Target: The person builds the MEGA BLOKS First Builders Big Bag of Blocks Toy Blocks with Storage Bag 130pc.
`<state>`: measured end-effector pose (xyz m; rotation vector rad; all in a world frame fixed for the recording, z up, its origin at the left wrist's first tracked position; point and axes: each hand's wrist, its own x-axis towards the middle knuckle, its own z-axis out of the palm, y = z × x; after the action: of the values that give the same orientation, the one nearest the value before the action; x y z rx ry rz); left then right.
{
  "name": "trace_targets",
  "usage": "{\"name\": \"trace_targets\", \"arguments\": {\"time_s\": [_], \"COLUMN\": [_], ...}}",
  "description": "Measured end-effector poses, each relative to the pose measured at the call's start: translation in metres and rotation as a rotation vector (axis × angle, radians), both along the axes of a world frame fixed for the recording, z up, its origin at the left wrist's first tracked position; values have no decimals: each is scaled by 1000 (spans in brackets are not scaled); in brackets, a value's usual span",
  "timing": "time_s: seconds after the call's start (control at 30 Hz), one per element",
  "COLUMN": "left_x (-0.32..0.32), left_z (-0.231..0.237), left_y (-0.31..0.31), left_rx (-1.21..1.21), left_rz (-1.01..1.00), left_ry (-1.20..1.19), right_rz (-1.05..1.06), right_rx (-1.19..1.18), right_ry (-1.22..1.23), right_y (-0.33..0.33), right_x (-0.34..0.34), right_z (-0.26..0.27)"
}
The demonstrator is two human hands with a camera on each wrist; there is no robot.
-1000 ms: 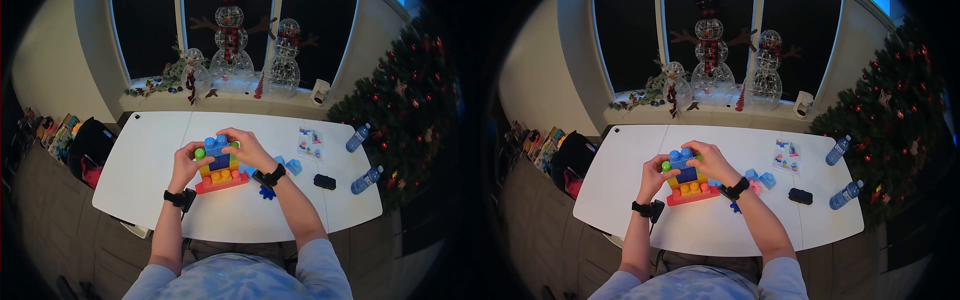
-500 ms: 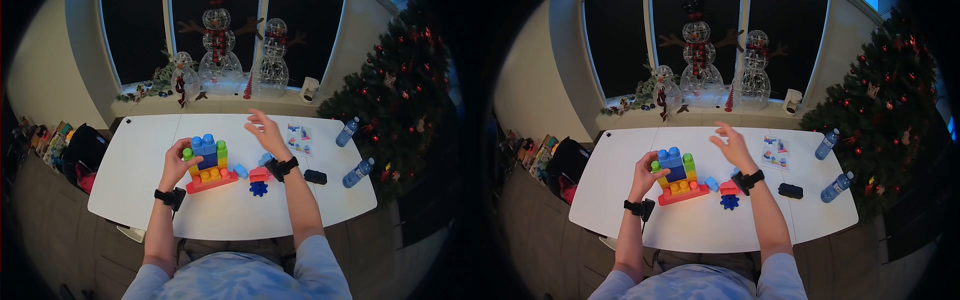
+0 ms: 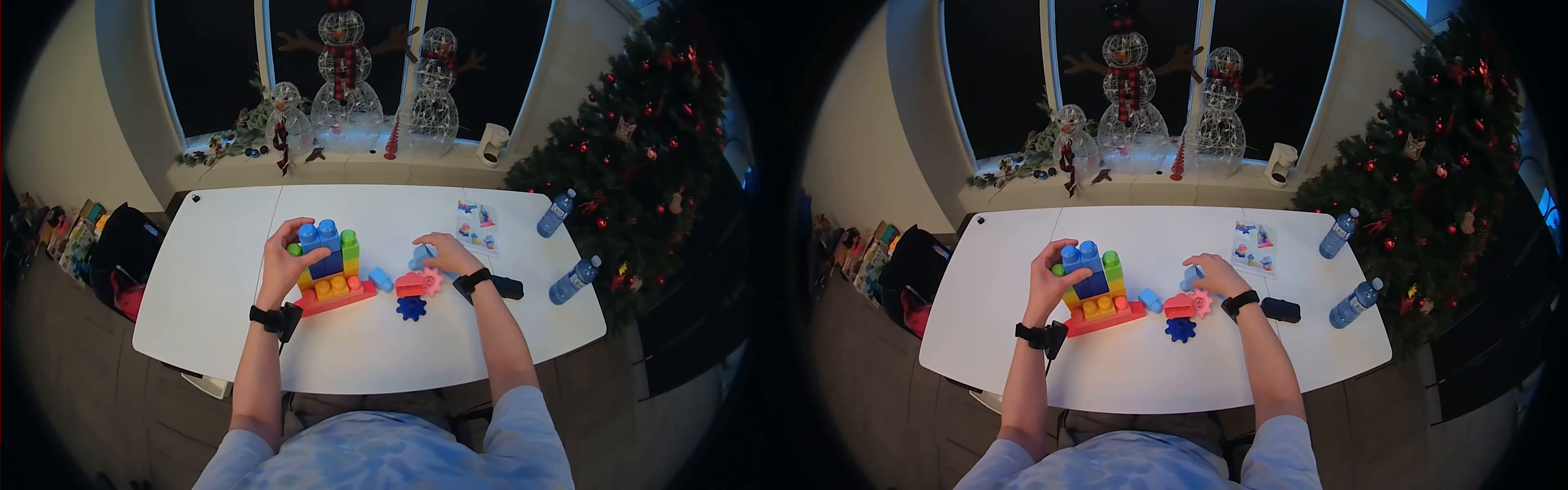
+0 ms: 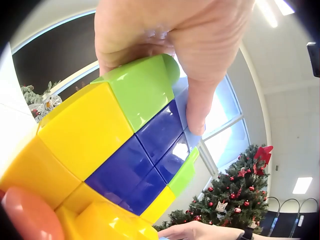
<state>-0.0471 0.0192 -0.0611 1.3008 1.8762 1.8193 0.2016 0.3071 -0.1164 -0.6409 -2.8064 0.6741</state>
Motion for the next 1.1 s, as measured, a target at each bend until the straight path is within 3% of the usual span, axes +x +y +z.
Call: {"name": "trace_targets", "arguments": {"time_s": [0.13,0.23,0.3,0.43,0.53,0.7,0.83,0.9,0.93,1.0,1.1], "left_x": [2,1,-1,-3,-1,-1,1,1,1,-1,0], "left_z": [2,1,-1,-5,-3,-2,0,2,1,0,0], "left_y": [-1,-1,0,1,1,0,0,0,-1,-1,0], "left_rx": [-15,-31,-39,-24,-38,-55,-50,-59,-60,-65,-66], "left_rz": [14,12,5,-1,9,21,19,20,20,23,21], "left_ry": [9,2,-2,-11,8,-3,0,-10,-14,8,-25], "right_rz": [44,-17,-70,-13,-10,-85,-64,-280,-280,-442,-359], "right_rx": [106,12,-15,73,-2,-6,-103,-148,-149,-16,50], "right_ry": [-96,73,404,475,406,-42,51,186,182,-114,-310], "right_y": [-3,-15,-28,-33,-24,-13,8,22,26,32,31], "right_x": [-17,-24,-26,-31,-38,-42,-26,-5,6,23,35], "right_z": [-7,9,21,22,3,-30,-21,6,10,15,-11]}}
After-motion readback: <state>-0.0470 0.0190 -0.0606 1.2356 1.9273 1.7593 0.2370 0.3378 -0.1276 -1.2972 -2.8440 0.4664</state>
